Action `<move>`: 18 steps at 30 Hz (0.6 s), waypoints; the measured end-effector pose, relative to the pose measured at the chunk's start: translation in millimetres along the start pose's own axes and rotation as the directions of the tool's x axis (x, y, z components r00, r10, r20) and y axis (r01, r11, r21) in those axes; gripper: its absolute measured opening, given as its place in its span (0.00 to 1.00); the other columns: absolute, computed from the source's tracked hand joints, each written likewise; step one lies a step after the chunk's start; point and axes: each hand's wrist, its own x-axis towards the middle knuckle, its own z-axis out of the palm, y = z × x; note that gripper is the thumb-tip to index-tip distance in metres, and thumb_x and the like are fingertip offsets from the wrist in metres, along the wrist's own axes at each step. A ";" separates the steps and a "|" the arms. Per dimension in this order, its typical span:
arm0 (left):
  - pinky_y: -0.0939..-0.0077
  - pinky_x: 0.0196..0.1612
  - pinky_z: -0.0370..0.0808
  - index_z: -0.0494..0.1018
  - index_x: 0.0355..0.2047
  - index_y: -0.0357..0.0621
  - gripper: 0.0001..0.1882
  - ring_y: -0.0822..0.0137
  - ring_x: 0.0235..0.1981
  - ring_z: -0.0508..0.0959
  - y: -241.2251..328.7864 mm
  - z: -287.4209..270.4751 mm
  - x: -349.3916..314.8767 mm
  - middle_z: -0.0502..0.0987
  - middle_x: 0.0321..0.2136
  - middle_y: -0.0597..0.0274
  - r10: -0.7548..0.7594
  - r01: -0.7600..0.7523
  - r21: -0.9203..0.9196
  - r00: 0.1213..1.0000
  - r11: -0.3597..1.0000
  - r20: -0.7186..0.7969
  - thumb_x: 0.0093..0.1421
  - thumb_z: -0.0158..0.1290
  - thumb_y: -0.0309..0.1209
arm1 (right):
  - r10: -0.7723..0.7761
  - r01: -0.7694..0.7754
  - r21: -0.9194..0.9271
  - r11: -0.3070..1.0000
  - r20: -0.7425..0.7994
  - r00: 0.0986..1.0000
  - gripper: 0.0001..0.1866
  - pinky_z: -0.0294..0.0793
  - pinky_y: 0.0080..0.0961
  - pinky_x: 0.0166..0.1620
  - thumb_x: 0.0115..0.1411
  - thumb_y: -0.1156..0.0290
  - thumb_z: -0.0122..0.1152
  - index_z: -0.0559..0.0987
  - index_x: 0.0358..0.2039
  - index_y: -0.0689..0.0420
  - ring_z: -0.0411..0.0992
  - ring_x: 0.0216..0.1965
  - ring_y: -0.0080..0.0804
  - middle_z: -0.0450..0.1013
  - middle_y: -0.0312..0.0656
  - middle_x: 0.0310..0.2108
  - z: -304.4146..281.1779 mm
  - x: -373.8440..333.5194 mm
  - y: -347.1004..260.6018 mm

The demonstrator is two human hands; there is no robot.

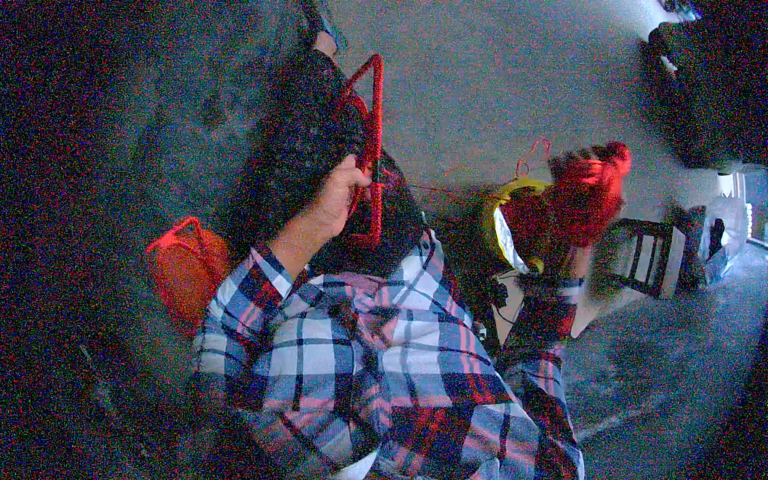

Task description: Wrapping a square red plastic frame with red twine.

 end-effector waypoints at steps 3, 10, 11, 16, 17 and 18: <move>0.80 0.36 0.66 0.67 0.37 0.45 0.15 0.72 0.27 0.69 -9.0 -13.8 5.8 0.69 0.27 0.67 0.006 -0.007 0.098 1.000 0.995 0.008 0.46 0.47 0.27 | -0.048 0.043 -0.127 0.991 -0.036 0.998 0.19 0.68 0.37 0.45 0.61 0.58 0.49 0.66 0.51 0.50 0.68 0.40 0.35 0.69 0.44 0.43 4.0 -6.4 -17.2; 0.81 0.34 0.62 0.67 0.38 0.46 0.16 0.75 0.28 0.67 -13.5 -6.5 9.4 0.70 0.29 0.69 -0.050 0.043 0.120 0.997 0.992 0.055 0.45 0.48 0.28 | 0.502 -0.538 -0.200 0.819 -0.205 0.840 0.28 0.72 0.28 0.43 0.54 0.64 0.55 0.64 0.55 0.59 0.71 0.40 0.31 0.70 0.45 0.46 83.0 -29.9 113.4; 0.81 0.34 0.62 0.67 0.37 0.46 0.16 0.75 0.28 0.66 -17.0 -11.0 5.3 0.69 0.28 0.70 -0.016 0.013 0.077 0.999 0.997 0.034 0.45 0.48 0.28 | 0.545 -0.631 -0.253 0.733 -0.336 0.768 0.31 0.72 0.29 0.43 0.53 0.60 0.56 0.63 0.55 0.60 0.71 0.39 0.31 0.70 0.41 0.43 68.2 -42.8 147.3; 0.80 0.33 0.65 0.66 0.31 0.46 0.10 0.71 0.25 0.68 -15.2 1.8 7.8 0.69 0.26 0.68 0.019 -0.018 0.033 0.999 0.999 -0.027 0.45 0.48 0.26 | 0.572 -0.581 -0.127 0.804 -0.102 0.814 0.22 0.70 0.26 0.31 0.52 0.56 0.59 0.67 0.41 0.57 0.68 0.31 0.26 0.68 0.36 0.30 91.0 -30.5 114.1; 0.79 0.32 0.65 0.65 0.29 0.45 0.09 0.71 0.25 0.68 -21.3 -0.9 16.9 0.68 0.26 0.67 -0.050 0.051 0.029 0.998 0.998 -0.045 0.45 0.48 0.26 | 0.568 -0.578 -0.126 0.806 -0.109 0.816 0.22 0.70 0.26 0.31 0.52 0.56 0.59 0.67 0.41 0.57 0.68 0.31 0.26 0.68 0.36 0.30 103.7 -30.6 104.4; 0.79 0.31 0.65 0.64 0.28 0.45 0.09 0.71 0.24 0.68 -22.7 -7.0 17.9 0.68 0.25 0.67 -0.108 0.110 0.019 0.991 0.994 -0.083 0.45 0.49 0.26 | 0.593 -0.620 -0.198 0.759 -0.185 0.784 0.21 0.68 0.25 0.29 0.51 0.56 0.61 0.67 0.39 0.56 0.67 0.29 0.25 0.66 0.35 0.28 123.5 -32.4 99.1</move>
